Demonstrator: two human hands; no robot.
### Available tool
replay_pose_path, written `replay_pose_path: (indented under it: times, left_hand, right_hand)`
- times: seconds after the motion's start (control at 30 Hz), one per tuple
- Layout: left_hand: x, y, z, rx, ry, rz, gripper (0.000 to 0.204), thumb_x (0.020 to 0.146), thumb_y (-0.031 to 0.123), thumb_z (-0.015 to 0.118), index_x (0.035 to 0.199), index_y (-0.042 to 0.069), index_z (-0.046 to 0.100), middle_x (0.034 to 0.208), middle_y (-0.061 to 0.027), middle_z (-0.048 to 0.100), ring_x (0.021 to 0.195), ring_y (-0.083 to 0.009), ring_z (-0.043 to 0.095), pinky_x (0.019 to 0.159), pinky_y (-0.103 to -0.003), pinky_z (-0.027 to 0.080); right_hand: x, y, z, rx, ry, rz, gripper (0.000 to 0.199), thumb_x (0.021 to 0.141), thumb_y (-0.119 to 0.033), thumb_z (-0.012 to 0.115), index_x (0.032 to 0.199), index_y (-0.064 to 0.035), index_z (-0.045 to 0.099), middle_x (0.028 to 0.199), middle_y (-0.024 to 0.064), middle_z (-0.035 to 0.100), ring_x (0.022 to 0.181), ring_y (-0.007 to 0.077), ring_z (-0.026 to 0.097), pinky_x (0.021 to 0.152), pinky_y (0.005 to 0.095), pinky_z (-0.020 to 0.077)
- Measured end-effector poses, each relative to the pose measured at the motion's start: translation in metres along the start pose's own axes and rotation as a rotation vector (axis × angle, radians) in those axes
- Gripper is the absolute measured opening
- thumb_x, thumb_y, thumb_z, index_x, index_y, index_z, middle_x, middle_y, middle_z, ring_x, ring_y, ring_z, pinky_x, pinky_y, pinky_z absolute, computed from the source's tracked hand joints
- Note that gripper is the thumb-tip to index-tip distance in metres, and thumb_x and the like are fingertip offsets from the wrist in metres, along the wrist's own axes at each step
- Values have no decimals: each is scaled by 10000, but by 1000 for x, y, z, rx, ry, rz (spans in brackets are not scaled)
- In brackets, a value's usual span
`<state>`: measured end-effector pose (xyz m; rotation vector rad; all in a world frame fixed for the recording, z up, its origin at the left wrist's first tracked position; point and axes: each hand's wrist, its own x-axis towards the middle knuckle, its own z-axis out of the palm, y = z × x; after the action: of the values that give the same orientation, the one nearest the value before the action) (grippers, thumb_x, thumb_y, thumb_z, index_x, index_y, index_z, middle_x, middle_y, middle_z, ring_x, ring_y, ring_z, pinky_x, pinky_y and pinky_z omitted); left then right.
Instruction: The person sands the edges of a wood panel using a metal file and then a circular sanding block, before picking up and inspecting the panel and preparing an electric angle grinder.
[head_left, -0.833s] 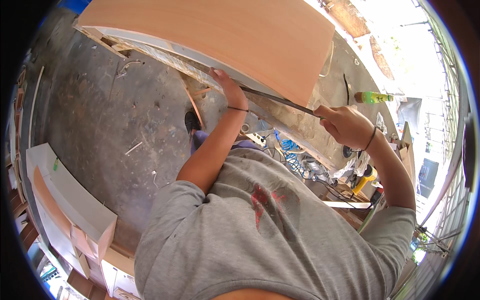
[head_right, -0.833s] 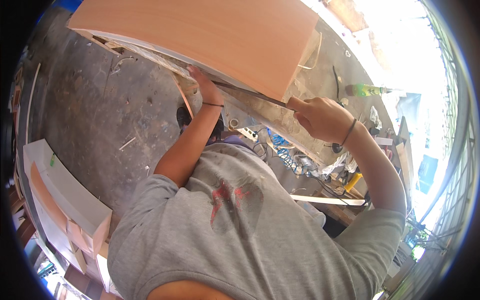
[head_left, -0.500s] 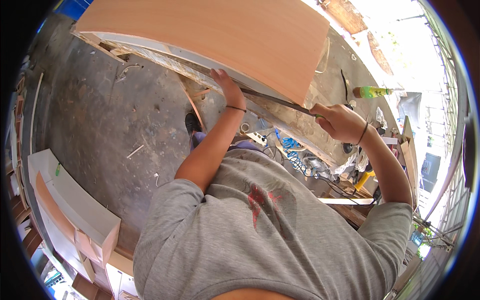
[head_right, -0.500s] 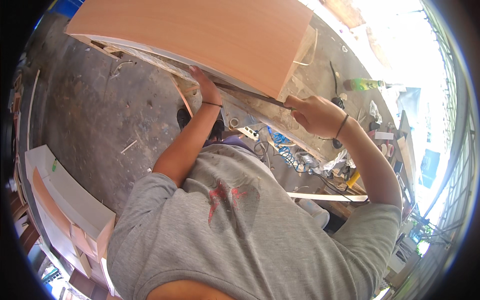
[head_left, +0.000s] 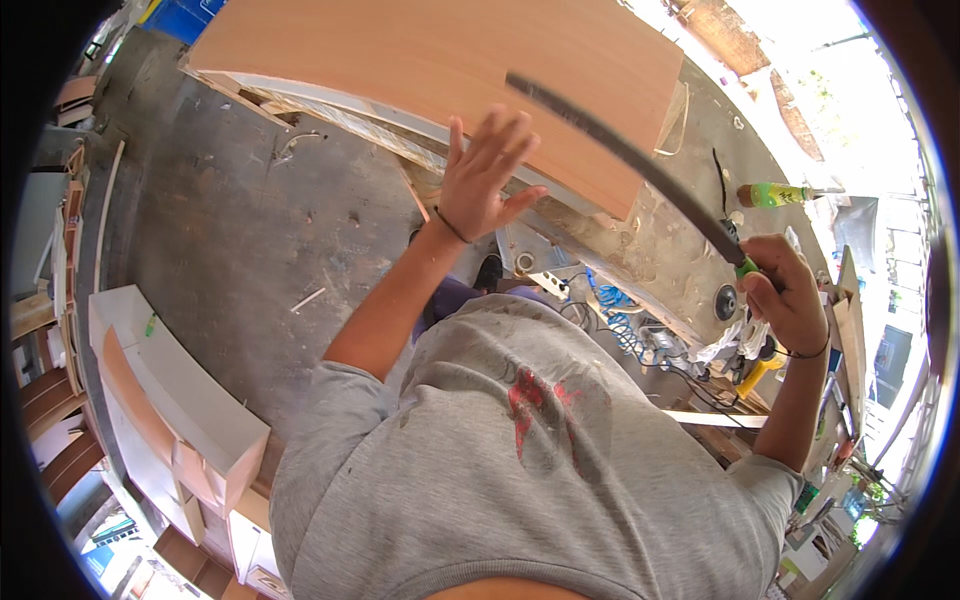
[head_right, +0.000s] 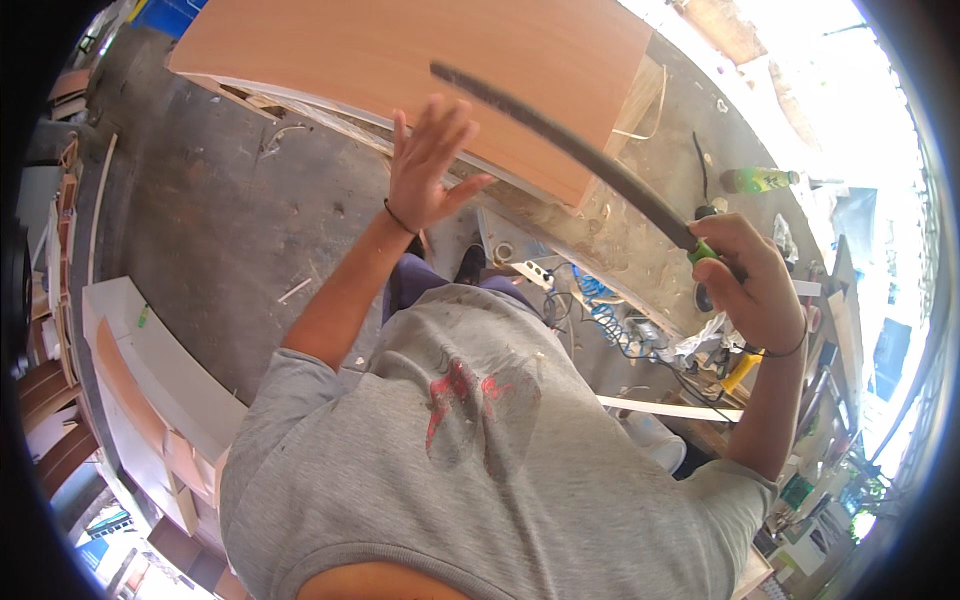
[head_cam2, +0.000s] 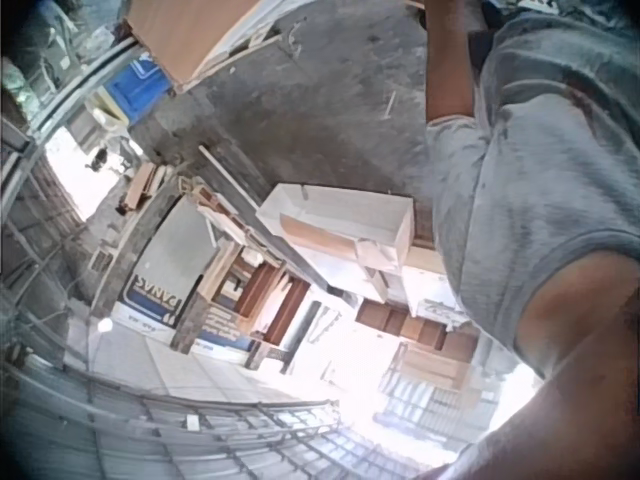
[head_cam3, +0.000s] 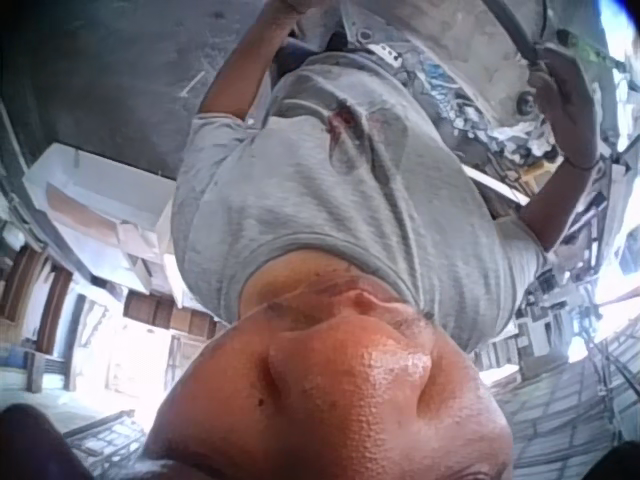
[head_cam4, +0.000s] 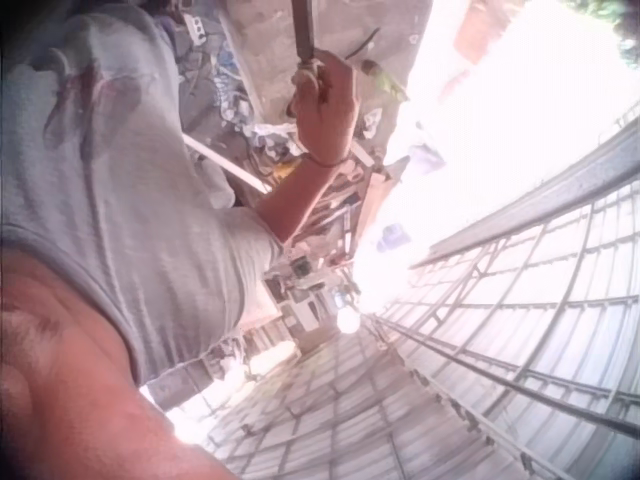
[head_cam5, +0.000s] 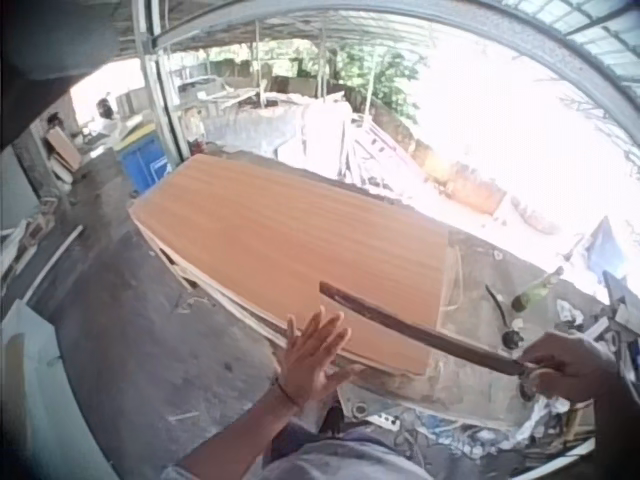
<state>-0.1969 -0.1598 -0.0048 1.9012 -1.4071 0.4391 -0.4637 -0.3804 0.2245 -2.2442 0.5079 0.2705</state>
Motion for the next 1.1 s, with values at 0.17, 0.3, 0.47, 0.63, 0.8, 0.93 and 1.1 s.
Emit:
replay_pose_path:
  times: [0.17, 0.3, 0.47, 0.63, 0.8, 0.93, 1.1]
  left_hand:
    - [45, -14, -20, 34, -241, 158, 385, 793, 429, 698, 1057, 149, 688, 1200, -5, 639, 1225, -210, 531, 1107, -473, 288]
    - [54, -19, -24, -131, -230, 218, 278, 802, 373, 700, 933, 127, 714, 1090, -2, 679, 1123, -208, 595, 988, -411, 444]
    - [39, -24, -30, -116, -167, 255, 246, 831, 317, 694, 966, 112, 699, 1099, -10, 673, 1133, -223, 586, 980, -400, 449]
    - [-7, -64, -39, -138, 486, -471, 540, 943, 356, 557, 1320, -18, 462, 1346, -200, 492, 1324, -344, 391, 1111, -429, 291]
    - [-10, -93, -9, -353, 540, -851, 823, 987, 521, 345, 1438, -123, 102, 1523, -305, 73, 1437, -391, 59, 1180, -410, 73]
    - [23, 13, -1, -812, 526, -1011, 786, 1014, 465, 342, 1463, -105, 38, 1554, -274, 3, 1464, -313, 5, 1180, -351, 46]
    - [14, 59, -13, -1059, 465, -1005, 748, 1015, 422, 387, 1470, -88, 84, 1560, -261, -13, 1466, -306, 3, 1175, -353, 77]
  right_hand:
    - [-1, 31, 46, 594, 235, -143, 411, 936, -248, 616, 1244, -50, 430, 811, 81, 579, 535, 71, 467, 470, 190, 361]
    - [-3, 45, 79, 774, 308, -258, 447, 927, -275, 627, 1253, -60, 411, 806, 107, 580, 511, 87, 472, 445, 202, 366]
    - [0, 50, 96, 847, 342, -281, 461, 916, -267, 642, 1256, -62, 407, 805, 118, 576, 511, 93, 477, 442, 200, 369]
    - [-5, 23, 65, 514, 308, -186, 457, 906, -127, 614, 1303, -43, 403, 881, 110, 590, 603, 80, 502, 518, 185, 393]
    - [26, -38, 21, 40, 93, -93, 435, 866, -3, 572, 1291, -35, 488, 915, 68, 607, 683, 82, 526, 599, 224, 436]
    - [88, -97, 27, -52, 38, -97, 414, 880, 8, 515, 1287, -72, 511, 889, 34, 584, 644, 79, 492, 595, 242, 442]
    - [135, -164, 38, -259, -85, -90, 432, 879, 16, 502, 1298, -89, 499, 839, 46, 574, 625, 90, 476, 587, 247, 433]
